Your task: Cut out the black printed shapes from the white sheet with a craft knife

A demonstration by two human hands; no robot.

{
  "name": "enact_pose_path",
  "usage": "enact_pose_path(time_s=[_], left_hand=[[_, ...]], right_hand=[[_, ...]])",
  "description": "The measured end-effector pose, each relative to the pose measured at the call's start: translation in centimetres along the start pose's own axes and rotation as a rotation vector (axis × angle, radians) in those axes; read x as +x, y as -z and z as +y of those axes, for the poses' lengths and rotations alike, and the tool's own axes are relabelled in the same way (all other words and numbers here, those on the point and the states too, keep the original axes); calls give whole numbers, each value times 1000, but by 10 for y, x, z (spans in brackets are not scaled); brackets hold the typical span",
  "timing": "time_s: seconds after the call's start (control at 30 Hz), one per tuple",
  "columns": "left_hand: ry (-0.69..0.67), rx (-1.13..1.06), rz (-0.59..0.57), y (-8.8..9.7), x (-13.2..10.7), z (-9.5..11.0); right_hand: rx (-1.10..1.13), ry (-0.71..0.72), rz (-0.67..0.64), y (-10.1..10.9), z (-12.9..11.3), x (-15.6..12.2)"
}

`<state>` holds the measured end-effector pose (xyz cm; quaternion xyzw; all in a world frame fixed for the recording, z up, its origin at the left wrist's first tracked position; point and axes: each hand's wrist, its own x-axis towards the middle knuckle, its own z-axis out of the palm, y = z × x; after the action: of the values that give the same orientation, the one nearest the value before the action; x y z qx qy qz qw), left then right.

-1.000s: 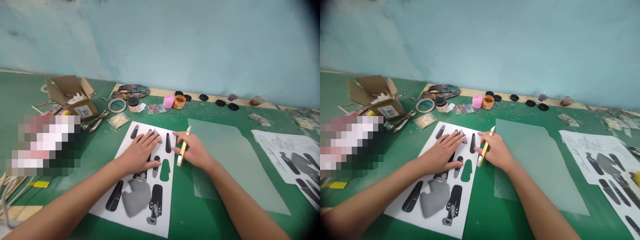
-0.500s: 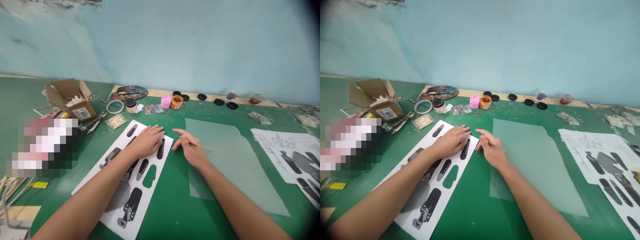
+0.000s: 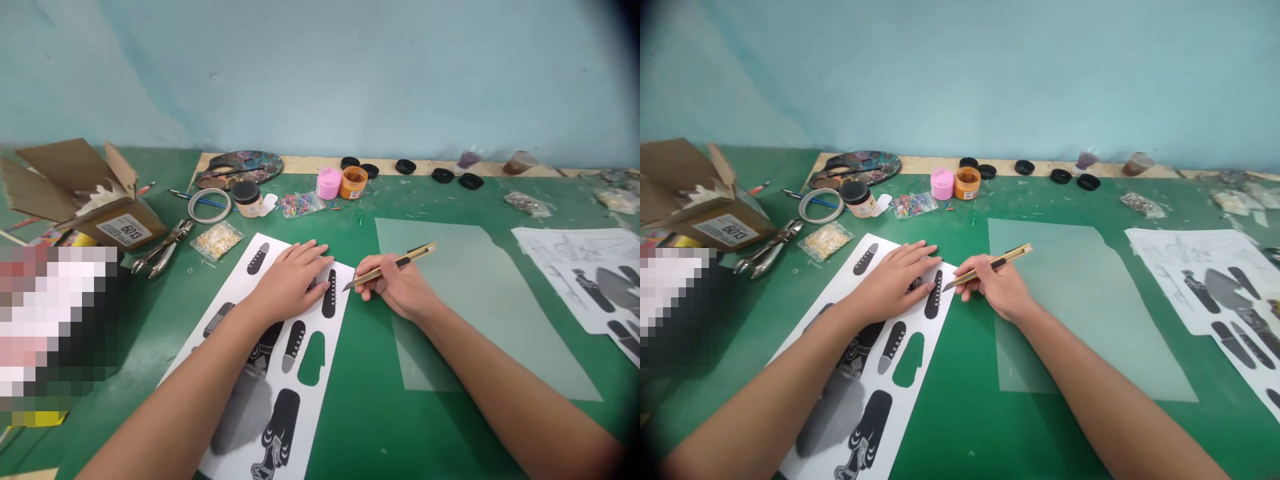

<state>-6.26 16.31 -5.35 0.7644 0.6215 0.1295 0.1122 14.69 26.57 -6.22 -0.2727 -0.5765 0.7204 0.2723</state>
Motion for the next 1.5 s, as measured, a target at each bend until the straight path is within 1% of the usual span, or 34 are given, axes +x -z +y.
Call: enact_pose_path(time_s=[0.07,0.13,0.23,0.33,0.4,0.53,0.7,0.97,1.37,1.5], left_hand=[[0,10,-3,0,0,0],[-5,17,-1,-1,0,-1],[-23,21,12,-3,0,-2],[-29,20,18,-4,-1,-2],[-27,19,15,-3,-1,-2],[-28,24,12,-1,-2,-1],[-16,26,11,-1,-1,1],[-10,27,2,-1,-1,1],[-18,34,-4,0,-1,1],[-17,26,-3,0,-2,1]], right_hand=[[83,-21,71,-1,0,1],[95,-57,94,-1,-1,0],[-4,-101,22,-1,-3,-1],[-201,-121,-60,-1,-7,-4],[-330,-95,-81,-2,-9,-5],[-564,10,-98,-3,-11,-8],[-750,109,-126,-4,-11,-8],[-812,175,-153,-5,-12,-8],[-837,184,-150,-5,-12,-9],[-812,170,-149,-5,-11,-9]])
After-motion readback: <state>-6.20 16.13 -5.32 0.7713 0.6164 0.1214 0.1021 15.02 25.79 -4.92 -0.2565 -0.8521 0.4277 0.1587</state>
